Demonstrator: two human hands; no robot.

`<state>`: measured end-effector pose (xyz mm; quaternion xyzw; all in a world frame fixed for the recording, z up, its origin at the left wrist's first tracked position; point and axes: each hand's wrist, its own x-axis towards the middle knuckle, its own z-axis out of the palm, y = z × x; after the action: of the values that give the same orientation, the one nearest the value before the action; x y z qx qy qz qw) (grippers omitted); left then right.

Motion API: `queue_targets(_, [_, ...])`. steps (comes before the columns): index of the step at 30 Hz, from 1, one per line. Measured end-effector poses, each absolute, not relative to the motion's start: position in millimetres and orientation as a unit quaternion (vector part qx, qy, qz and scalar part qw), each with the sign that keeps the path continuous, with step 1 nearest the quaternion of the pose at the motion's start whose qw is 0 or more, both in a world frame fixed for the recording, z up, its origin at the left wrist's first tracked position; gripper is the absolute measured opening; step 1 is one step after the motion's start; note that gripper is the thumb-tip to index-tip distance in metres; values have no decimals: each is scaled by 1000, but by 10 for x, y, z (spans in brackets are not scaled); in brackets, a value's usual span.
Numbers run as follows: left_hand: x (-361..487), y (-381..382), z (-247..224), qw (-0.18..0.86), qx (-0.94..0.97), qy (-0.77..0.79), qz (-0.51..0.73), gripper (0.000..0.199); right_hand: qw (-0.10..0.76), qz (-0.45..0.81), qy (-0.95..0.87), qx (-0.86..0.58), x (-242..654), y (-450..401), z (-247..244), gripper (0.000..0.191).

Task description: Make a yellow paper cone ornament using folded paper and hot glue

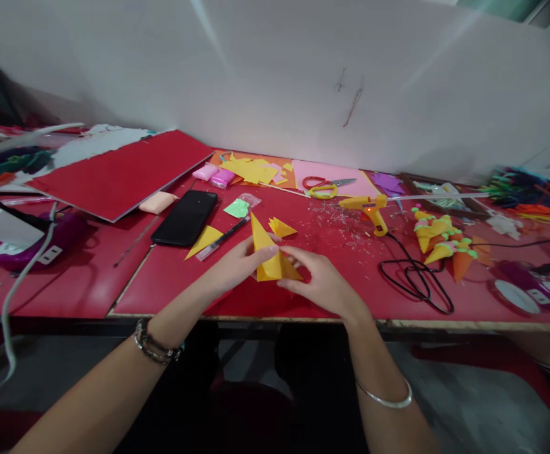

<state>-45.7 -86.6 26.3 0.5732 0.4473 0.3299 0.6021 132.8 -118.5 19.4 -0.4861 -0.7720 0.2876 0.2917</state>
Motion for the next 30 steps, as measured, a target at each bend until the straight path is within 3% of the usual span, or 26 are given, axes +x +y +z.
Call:
queue_targets(6, [-494,-870,226,625,608,381,307,61,319,323,-743,-491,1332,-1168,191,51])
queue_targets(17, [-449,-864,152,628,613,373,302,61,333,310,-729,-511,1269,-1179,136,56])
queue_targets(23, [-453,-883,200,598,634,383,305,51,366,303,-724,-500,1228,-1177,177,32])
queue_targets(27, [-497,-877,189,609,623,394,293,36,418,259,-685,-537,1228,-1170,159,41])
queue_targets(30, [-530,-865,180,612,615,402,292,23,443,224,-657,-567,1240,-1150,133,32])
